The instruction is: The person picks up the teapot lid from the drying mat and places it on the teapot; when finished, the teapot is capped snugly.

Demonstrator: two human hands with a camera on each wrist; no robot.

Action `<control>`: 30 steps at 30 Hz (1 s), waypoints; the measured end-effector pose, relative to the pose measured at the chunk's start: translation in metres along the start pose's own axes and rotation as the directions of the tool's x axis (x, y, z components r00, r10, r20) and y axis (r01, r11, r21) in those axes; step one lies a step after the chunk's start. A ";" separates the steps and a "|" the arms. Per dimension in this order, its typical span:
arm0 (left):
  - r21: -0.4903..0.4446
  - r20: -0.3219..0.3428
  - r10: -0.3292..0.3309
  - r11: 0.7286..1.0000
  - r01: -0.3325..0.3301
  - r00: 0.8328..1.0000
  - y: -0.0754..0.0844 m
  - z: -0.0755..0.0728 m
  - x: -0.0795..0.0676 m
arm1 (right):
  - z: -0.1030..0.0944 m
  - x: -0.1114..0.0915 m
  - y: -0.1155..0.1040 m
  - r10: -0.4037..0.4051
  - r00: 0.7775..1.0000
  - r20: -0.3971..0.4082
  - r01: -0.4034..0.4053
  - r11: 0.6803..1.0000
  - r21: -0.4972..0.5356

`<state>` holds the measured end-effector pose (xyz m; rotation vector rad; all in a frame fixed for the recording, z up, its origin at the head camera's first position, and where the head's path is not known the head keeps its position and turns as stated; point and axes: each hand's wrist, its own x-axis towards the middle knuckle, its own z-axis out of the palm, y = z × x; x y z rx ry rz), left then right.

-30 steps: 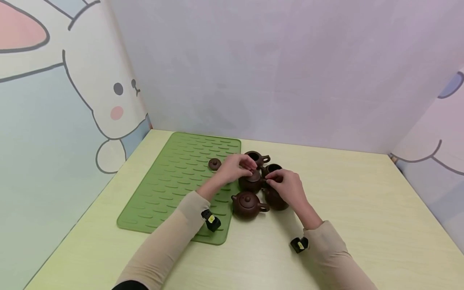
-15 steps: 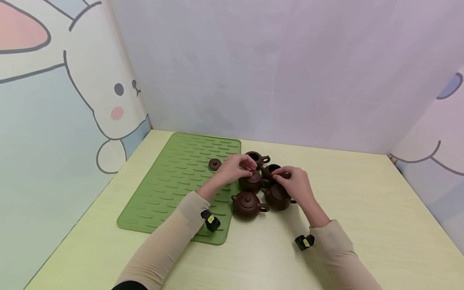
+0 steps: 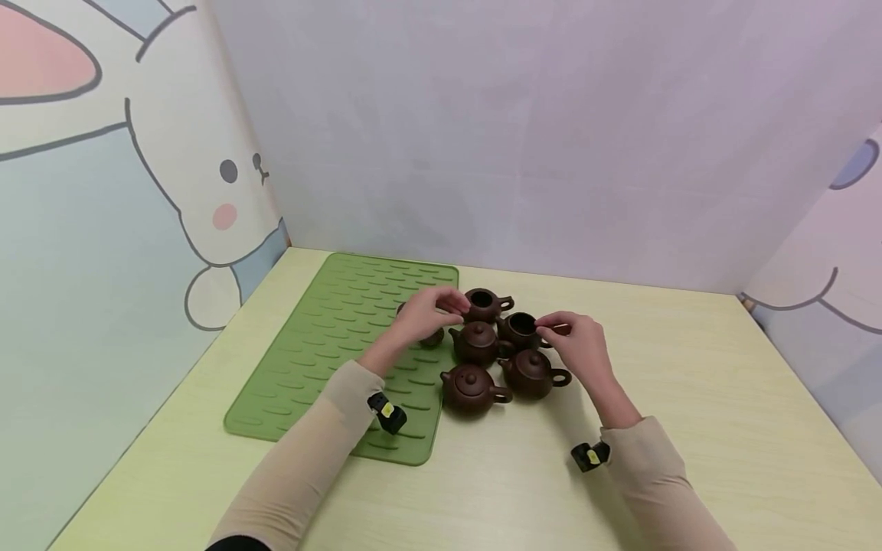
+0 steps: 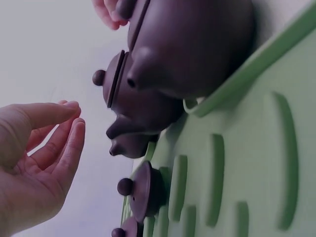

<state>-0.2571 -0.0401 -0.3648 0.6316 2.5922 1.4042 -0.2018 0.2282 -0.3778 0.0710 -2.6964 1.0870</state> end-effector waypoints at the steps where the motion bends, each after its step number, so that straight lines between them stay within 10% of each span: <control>1: 0.001 -0.005 -0.005 1.000 0.005 1.000 -0.001 -0.001 0.000 | 0.000 0.000 0.001 0.003 1.000 -0.003 -0.003 1.000 0.000; 30: -0.041 -0.037 -0.065 0.997 0.063 0.997 -0.040 -0.016 -0.008 | -0.006 0.004 0.015 0.061 0.998 -0.018 -0.061 0.998 -0.009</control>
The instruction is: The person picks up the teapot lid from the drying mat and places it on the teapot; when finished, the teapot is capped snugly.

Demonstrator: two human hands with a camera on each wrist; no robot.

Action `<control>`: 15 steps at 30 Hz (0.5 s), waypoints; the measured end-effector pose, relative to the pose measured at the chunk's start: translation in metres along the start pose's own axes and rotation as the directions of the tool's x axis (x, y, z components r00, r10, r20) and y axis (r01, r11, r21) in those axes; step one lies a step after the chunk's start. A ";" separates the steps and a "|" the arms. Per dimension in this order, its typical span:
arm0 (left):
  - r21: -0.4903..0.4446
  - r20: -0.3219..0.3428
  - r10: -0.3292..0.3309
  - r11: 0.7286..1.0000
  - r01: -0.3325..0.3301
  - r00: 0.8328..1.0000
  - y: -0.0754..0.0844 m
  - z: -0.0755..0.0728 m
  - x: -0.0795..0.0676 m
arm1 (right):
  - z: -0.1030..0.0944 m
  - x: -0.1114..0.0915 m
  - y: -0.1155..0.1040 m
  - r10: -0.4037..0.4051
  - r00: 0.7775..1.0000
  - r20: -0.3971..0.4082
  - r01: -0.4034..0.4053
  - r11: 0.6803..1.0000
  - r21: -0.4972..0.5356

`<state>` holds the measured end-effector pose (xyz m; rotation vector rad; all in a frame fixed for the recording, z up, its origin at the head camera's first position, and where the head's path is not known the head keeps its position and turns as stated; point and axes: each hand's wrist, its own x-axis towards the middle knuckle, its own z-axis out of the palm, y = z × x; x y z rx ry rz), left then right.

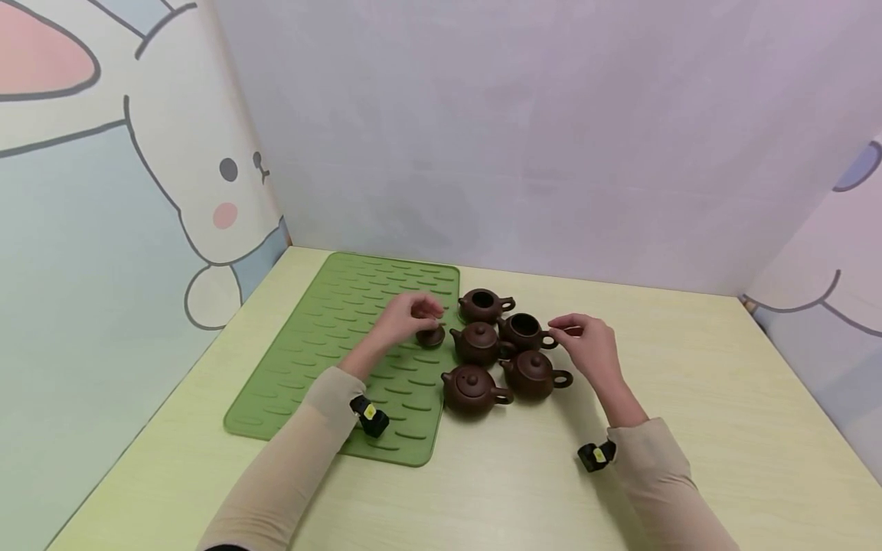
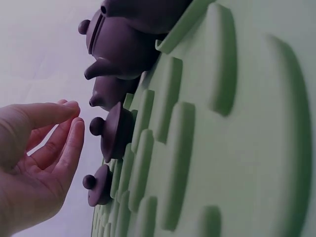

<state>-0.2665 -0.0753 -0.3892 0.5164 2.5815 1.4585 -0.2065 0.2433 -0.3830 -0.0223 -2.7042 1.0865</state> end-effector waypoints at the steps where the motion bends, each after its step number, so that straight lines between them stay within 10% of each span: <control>1: -0.005 -0.001 -0.008 1.000 0.008 1.000 -0.001 0.000 0.000 | 0.000 0.000 0.000 0.004 1.000 0.004 -0.004 1.000 0.003; 15: -0.027 0.000 -0.061 0.998 0.061 0.998 -0.012 0.000 -0.002 | 0.006 0.003 0.010 0.042 0.995 0.086 -0.045 0.999 0.030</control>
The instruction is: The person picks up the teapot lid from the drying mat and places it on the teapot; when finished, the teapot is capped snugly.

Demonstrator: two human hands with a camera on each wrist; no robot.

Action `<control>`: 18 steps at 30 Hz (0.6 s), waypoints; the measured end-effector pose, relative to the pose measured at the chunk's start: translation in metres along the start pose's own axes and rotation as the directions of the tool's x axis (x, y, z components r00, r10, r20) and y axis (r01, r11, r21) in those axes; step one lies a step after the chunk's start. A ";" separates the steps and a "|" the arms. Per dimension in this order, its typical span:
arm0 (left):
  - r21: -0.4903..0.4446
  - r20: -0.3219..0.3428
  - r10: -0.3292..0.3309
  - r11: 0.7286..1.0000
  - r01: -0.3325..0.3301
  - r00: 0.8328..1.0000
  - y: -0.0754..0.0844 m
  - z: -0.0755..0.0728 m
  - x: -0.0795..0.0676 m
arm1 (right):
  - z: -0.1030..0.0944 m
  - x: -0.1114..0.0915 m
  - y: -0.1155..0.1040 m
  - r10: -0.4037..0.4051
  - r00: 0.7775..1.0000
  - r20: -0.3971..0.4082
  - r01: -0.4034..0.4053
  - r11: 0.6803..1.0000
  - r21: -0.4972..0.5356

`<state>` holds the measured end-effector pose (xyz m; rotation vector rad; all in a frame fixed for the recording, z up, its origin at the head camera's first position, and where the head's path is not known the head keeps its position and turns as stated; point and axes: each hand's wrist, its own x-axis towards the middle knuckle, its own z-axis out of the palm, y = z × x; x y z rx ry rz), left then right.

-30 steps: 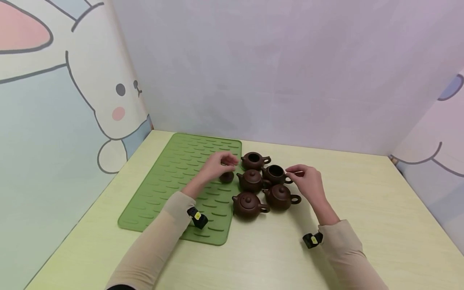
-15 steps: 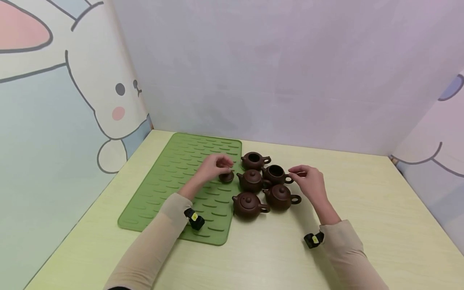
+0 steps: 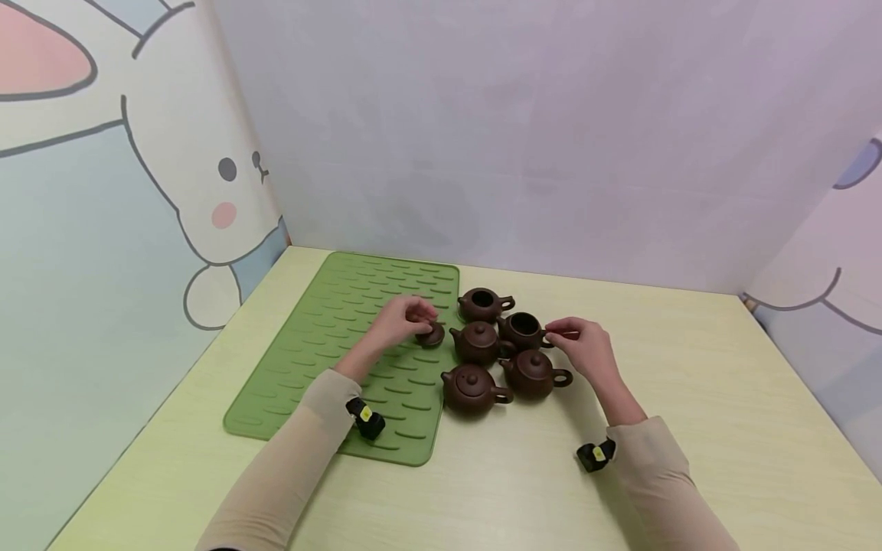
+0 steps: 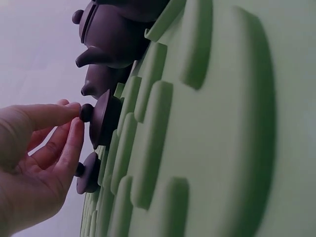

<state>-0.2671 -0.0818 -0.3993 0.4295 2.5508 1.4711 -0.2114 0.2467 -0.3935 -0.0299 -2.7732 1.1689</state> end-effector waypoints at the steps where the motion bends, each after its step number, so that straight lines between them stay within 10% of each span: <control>1: -0.003 0.003 -0.004 1.000 0.004 1.000 0.000 0.000 0.000 | 0.000 0.000 0.001 0.001 1.000 0.002 -0.001 1.000 0.000; 18: 0.062 0.000 -0.021 0.998 0.021 1.000 -0.003 0.002 0.001 | 0.005 0.005 0.003 -0.007 1.000 0.024 0.007 1.000 0.000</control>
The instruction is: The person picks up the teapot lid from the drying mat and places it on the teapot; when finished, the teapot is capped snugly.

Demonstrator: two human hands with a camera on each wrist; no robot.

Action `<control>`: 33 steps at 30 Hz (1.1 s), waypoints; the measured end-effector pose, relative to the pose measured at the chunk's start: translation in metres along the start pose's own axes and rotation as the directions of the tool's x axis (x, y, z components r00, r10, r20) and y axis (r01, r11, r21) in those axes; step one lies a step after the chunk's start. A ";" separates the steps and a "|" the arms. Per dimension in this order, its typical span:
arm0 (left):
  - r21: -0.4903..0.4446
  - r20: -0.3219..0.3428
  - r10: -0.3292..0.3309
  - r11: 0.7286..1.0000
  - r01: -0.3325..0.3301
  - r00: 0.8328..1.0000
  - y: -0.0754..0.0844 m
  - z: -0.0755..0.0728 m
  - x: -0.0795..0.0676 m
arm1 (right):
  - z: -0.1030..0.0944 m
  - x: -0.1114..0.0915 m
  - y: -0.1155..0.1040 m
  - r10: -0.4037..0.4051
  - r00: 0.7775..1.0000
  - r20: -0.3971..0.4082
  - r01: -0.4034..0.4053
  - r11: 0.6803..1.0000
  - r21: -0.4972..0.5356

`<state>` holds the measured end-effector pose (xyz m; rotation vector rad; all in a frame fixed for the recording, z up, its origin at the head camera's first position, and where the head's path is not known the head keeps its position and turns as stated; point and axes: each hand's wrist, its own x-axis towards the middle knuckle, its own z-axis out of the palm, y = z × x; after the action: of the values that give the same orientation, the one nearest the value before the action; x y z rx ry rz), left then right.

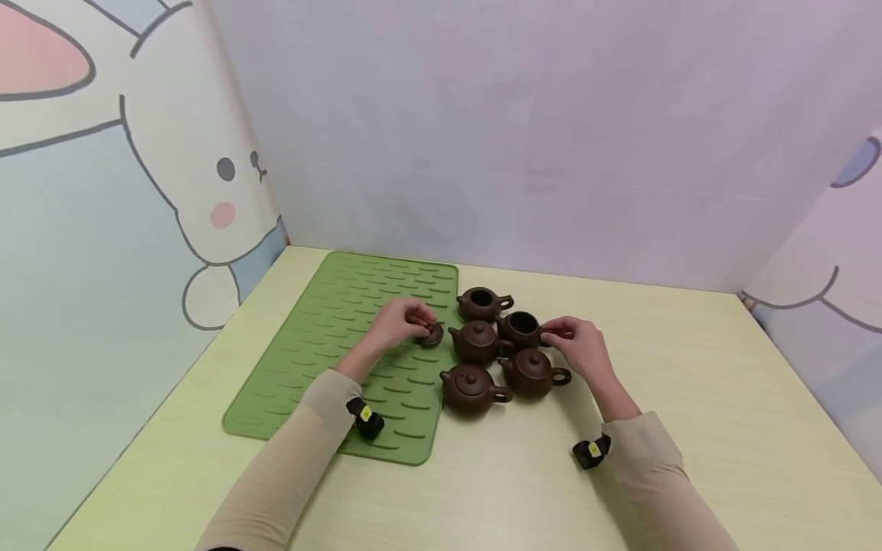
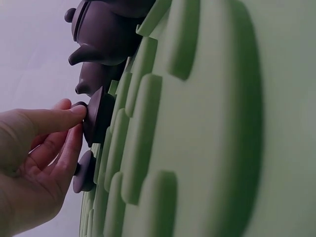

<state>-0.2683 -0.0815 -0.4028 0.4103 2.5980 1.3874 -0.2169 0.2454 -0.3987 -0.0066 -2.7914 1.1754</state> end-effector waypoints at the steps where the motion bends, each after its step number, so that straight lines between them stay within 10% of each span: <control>1: 0.001 -0.003 -0.001 1.000 0.001 1.000 0.000 0.000 0.000 | 0.000 0.000 0.000 0.001 1.000 -0.002 -0.001 1.000 -0.002; 33: 0.014 -0.020 0.113 0.994 -0.113 0.993 0.060 0.007 0.020 | -0.001 0.002 -0.004 0.024 1.000 0.003 -0.024 1.000 0.005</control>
<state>-0.2756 -0.0378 -0.3577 0.5561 2.6383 1.4176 -0.2186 0.2430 -0.3950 -0.0376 -2.7989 1.1881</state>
